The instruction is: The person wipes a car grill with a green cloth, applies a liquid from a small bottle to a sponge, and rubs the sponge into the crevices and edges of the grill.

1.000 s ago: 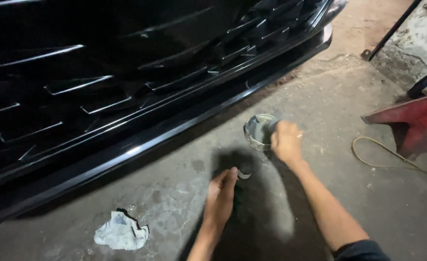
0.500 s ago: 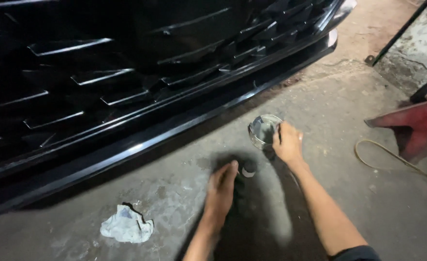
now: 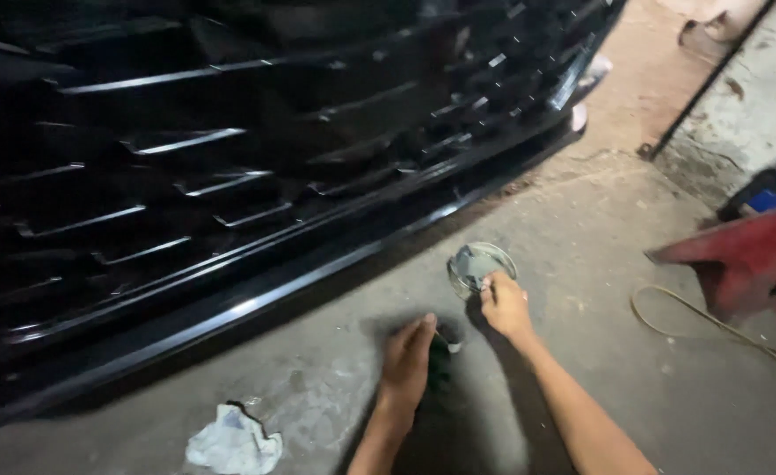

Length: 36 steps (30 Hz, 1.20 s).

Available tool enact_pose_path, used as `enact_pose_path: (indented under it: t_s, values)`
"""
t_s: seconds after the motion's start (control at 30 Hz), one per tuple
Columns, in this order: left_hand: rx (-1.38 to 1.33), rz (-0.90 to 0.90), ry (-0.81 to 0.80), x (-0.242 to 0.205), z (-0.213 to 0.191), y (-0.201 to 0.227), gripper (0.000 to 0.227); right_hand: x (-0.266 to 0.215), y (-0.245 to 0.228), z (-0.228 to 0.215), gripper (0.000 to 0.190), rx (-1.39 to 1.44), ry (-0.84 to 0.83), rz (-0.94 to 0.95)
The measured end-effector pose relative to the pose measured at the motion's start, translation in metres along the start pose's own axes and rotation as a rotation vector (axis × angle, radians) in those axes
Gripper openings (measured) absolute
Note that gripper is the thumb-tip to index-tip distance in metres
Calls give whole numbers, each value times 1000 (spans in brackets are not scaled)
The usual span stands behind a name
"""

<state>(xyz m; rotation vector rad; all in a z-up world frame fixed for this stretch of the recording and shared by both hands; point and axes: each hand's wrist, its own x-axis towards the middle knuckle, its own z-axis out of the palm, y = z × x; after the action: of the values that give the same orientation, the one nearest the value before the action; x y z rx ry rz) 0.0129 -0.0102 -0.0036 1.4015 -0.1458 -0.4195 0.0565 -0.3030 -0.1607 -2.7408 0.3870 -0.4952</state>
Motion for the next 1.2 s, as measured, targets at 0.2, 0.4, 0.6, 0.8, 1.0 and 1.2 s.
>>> enact_pose_path:
  t_s: [0.2, 0.4, 0.6, 0.8, 1.0, 1.2]
  values:
    - [191, 173, 77, -10, -48, 35, 44, -27, -162, -60, 16, 1079, -131, 340]
    - [29, -17, 422, -63, -123, 115, 54, -31, -324, -110, 8, 1754, -520, 338]
    - [-24, 415, 596, -94, -206, 174, 20, -34, -476, -176, 10, 1716, -750, 274]
    - [-213, 500, 597, -141, -254, 256, 31, -44, -576, -235, 15, 1627, -596, 68]
    - [-28, 457, 659, -160, -291, 305, 17, -41, -627, -241, 13, 1543, -382, -34]
    - [-121, 588, 484, -153, -322, 332, 17, -33, -667, -256, 20, 1484, -495, -24]
